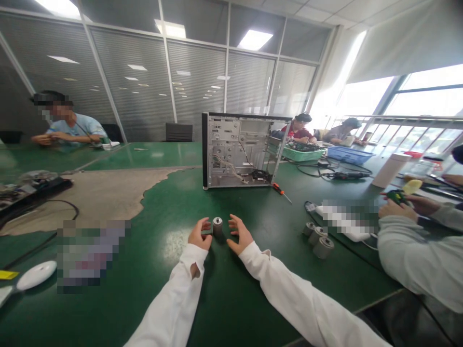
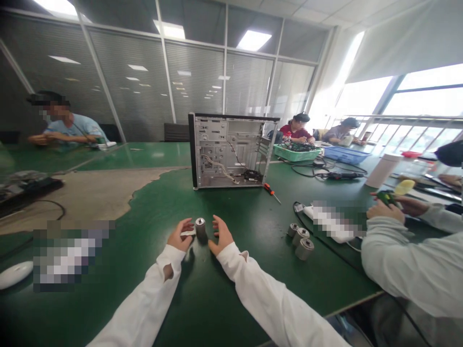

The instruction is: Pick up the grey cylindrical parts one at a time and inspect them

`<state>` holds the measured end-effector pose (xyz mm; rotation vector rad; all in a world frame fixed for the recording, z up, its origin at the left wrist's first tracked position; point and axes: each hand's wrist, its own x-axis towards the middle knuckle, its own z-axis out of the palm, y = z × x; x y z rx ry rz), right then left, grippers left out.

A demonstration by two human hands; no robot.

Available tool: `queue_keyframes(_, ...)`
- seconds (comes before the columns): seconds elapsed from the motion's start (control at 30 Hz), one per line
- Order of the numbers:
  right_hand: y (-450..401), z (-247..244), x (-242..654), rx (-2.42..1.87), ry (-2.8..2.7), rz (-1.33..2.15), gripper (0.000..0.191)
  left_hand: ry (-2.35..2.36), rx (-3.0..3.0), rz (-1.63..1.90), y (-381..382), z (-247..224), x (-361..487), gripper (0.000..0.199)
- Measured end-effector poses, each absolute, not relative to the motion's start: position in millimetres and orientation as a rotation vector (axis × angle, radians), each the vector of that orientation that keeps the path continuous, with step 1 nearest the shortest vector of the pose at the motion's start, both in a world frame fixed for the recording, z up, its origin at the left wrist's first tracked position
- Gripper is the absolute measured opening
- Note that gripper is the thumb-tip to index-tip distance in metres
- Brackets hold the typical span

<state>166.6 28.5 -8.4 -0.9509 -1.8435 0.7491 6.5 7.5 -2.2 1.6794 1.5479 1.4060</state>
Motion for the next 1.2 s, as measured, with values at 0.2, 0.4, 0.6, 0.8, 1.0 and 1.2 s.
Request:
queue_keyframes(0.2, 49.8, -15.6, 158.9, -0.879, -1.657, 0.859, 0.063, 1.518, 2.064, 1.405, 4.1, 5.3, 13.9, 0.054)
queue_keyframes(0.4, 71.3, -20.8, 139.5, -0.787, -1.556, 1.001, 0.057, 1.504, 2.119, 1.291, 14.9, 4.6, 16.4, 0.043)
queue_keyframes(0.6, 75.4, -22.8, 143.6, -0.734, -1.418, 1.146, 0.051, 1.436, 1.47, 1.53, 15.7, 1.6, 16.8, 0.048)
queue_keyframes(0.8, 69.2, -17.8, 147.6, -0.705, -1.418, 1.208, 0.047, 1.176, 0.873, 1.593, 13.6, 7.4, 10.5, 0.063)
queue_keyframes(1.0, 46.4, -3.1, 146.6, -0.562, -1.567, 1.203, 0.049, 0.997, 0.51, 1.531, 8.4, 13.4, 12.5, 0.051)
queue_keyframes(1.2, 31.7, 9.1, 148.1, -0.555, -1.703, 1.094, 0.057, 0.912, 0.44, 1.428, 3.2, 17.5, 16.1, 0.034)
